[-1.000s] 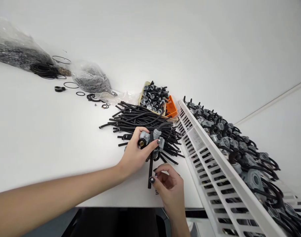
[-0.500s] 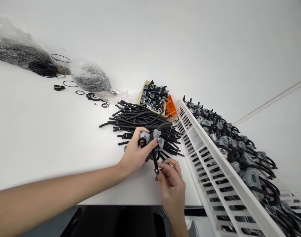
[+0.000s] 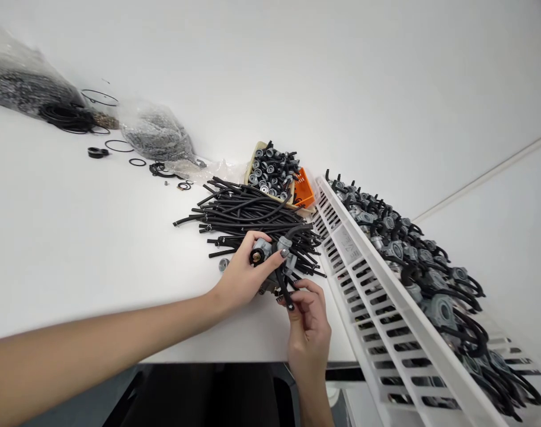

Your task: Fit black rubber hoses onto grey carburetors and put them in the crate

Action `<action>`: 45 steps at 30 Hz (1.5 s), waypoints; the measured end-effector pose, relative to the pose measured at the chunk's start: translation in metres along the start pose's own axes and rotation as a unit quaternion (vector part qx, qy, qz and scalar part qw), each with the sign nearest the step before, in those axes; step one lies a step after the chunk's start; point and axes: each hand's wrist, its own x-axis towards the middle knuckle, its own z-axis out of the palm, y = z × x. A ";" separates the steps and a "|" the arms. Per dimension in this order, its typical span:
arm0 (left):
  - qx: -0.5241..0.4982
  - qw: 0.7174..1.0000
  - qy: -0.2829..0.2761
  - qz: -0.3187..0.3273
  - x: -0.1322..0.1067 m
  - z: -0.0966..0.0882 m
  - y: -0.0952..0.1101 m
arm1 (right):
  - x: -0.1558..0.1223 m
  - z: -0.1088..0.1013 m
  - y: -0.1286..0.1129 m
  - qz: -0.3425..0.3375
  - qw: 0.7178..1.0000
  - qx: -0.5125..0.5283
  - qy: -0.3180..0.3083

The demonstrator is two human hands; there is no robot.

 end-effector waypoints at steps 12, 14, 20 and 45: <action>-0.022 0.999 -0.002 -0.025 0.001 0.000 -0.005 | 0.005 -0.001 0.004 0.046 0.999 0.013 -0.021; -0.020 1.000 -0.002 -0.022 0.000 0.000 -0.005 | 0.006 0.001 0.000 0.062 0.998 0.012 0.000; -0.036 0.999 -0.015 -0.031 -0.001 0.002 -0.004 | 0.010 0.011 -0.012 0.089 0.989 0.110 0.047; 0.018 0.997 -0.078 -0.019 -0.004 0.000 -0.007 | 0.013 0.008 -0.017 0.164 0.961 0.222 0.018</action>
